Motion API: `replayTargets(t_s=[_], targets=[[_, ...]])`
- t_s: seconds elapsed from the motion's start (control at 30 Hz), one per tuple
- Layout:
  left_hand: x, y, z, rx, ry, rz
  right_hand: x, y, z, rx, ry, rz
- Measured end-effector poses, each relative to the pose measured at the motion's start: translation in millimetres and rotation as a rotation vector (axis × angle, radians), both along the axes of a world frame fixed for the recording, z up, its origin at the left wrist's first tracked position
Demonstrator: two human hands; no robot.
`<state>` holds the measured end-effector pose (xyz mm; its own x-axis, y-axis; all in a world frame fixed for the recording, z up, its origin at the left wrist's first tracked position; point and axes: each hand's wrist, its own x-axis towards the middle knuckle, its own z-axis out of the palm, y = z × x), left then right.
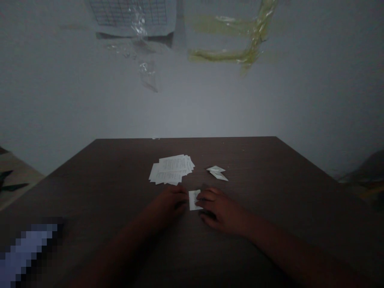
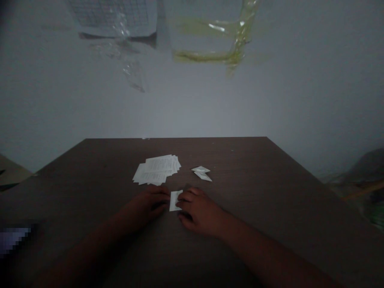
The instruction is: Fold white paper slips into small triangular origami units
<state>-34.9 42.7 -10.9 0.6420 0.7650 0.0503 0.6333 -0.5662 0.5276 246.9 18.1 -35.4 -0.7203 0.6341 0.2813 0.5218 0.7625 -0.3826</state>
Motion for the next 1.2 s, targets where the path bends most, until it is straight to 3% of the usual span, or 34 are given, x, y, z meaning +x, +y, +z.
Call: replayTargets(t_s=[0.8,1.1,1.2], targets=[[0.1,3.9,6.9,0.009,0.013,-0.111,-1.0,3.1,-4.9,0.030,-0.008,0.016],[0.9,-0.9,10.1,0.010,0.044,-0.079,-2.7,0.9,0.3,0.012,-0.029,0.012],[8.5,-5.4,10.9,0.018,0.070,-0.016,-2.7,0.0,0.9,0.019,-0.018,0.011]])
